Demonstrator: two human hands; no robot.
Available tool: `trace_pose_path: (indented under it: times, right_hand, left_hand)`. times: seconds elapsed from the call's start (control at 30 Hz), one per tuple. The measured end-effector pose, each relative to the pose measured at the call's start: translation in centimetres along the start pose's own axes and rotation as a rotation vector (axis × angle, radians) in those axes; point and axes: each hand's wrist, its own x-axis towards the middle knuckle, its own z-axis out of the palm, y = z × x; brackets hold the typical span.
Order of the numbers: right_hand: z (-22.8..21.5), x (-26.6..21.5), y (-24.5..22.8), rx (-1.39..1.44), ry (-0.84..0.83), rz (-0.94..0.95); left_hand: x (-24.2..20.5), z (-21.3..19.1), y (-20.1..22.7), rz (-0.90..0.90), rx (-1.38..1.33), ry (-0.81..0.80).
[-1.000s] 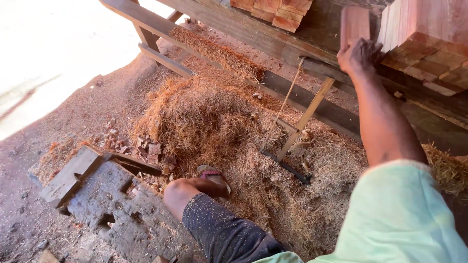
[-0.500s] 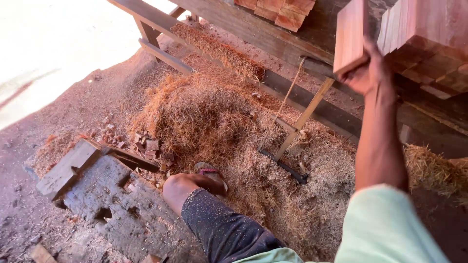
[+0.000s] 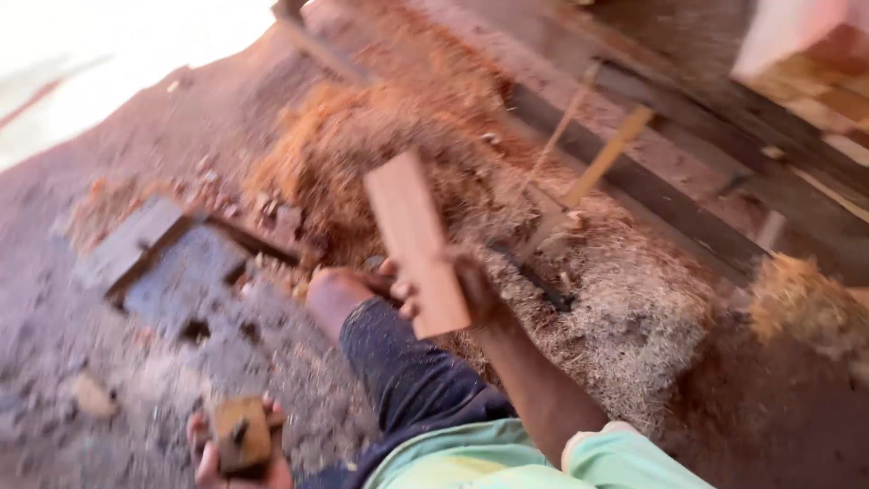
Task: Mark measurements on a wooden plank using a wooden marking gauge.
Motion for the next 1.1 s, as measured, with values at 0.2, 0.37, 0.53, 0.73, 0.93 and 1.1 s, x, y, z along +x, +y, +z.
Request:
trace_pose_path:
  times: [0.2, 0.37, 0.53, 0.73, 0.93, 1.1]
  right_hand:
    - [-5.3, 3.3, 14.8, -0.722, 0.100, 0.537]
    - [-5.9, 1.6, 19.9, -0.802, 0.327, 0.721]
    - [-7.3, 1.4, 22.0, -0.861, 0.334, 0.891]
    - [-12.4, 1.0, 23.9, -1.068, 0.188, 0.861]
    - [-12.8, 2.6, 25.5, -1.386, 0.068, 0.723]
    - [-11.5, 2.6, 25.3, -1.399, -0.101, 0.609]
  left_hand:
    - [1.3, 6.3, 2.2, 0.102, 0.066, 0.276]
    - [3.1, 1.4, -1.0, 0.247, 0.118, 0.366]
    - [3.8, 0.2, -3.6, 0.126, 0.303, 0.455]
    - [4.8, -1.1, -5.6, 0.033, 0.377, 0.480]
    - [4.7, -2.0, -7.1, 0.044, 0.417, 0.437]
    - [2.7, -1.2, -7.8, 0.130, 0.473, 0.383]
